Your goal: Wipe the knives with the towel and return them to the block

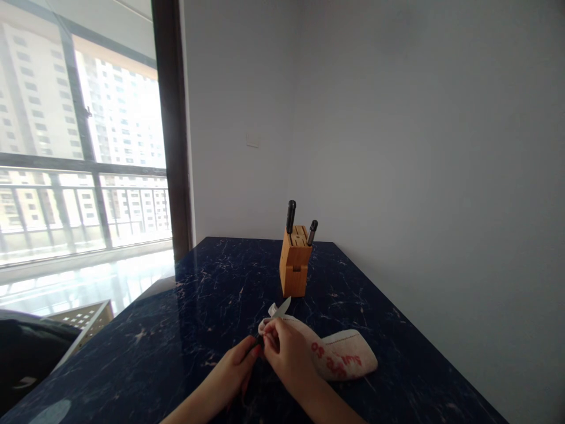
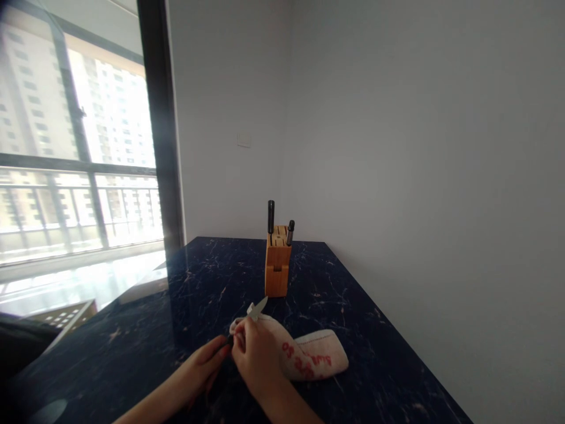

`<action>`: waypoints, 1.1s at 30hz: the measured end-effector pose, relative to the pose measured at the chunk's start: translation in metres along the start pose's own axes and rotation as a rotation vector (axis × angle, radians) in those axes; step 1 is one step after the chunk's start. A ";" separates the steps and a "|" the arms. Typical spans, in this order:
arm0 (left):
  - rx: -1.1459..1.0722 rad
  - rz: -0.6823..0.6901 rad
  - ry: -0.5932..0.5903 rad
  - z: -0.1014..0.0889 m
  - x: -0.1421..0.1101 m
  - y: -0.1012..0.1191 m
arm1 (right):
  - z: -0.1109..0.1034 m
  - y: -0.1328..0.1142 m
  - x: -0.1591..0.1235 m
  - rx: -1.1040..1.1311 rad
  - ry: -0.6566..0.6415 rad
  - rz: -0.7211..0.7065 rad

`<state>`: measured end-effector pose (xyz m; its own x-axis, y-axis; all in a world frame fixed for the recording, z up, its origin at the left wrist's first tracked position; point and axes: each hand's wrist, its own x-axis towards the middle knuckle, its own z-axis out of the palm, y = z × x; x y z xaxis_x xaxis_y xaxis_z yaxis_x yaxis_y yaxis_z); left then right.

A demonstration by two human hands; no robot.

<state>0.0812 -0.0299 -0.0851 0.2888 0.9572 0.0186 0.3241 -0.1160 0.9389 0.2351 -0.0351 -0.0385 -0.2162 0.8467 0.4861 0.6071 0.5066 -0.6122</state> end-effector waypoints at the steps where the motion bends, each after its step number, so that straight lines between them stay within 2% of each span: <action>1: -0.008 -0.004 0.011 0.000 0.001 -0.001 | 0.000 0.000 0.000 -0.003 -0.006 0.004; 5: 0.005 0.018 0.003 -0.001 0.001 -0.001 | -0.001 0.002 0.001 -0.022 -0.010 -0.021; 8: 0.013 0.037 -0.026 -0.002 -0.002 0.003 | -0.004 0.009 0.006 -0.080 0.036 -0.026; 14: -0.021 0.006 -0.094 -0.003 -0.002 0.003 | -0.016 0.038 0.019 -0.129 0.195 0.165; 18: -0.155 -0.073 -0.067 -0.007 0.000 0.009 | -0.019 0.049 0.022 -0.067 0.261 0.251; 21: -0.351 -0.073 0.020 -0.012 -0.003 0.019 | -0.018 0.046 0.020 -0.065 0.256 0.199; 25: -0.558 0.008 0.137 -0.013 -0.006 0.030 | -0.016 0.027 0.015 -0.076 0.317 -0.005; 28: -0.664 0.028 0.200 -0.011 -0.006 0.034 | -0.010 0.011 0.006 0.062 0.197 -0.091; 33: -0.755 0.114 0.176 -0.006 -0.007 0.039 | 0.009 -0.001 -0.012 0.243 -0.093 -0.048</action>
<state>0.0861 -0.0397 -0.0469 0.1162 0.9855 0.1237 -0.4178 -0.0645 0.9062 0.2300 -0.0441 -0.0492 -0.3161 0.8265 0.4658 0.3956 0.5611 -0.7271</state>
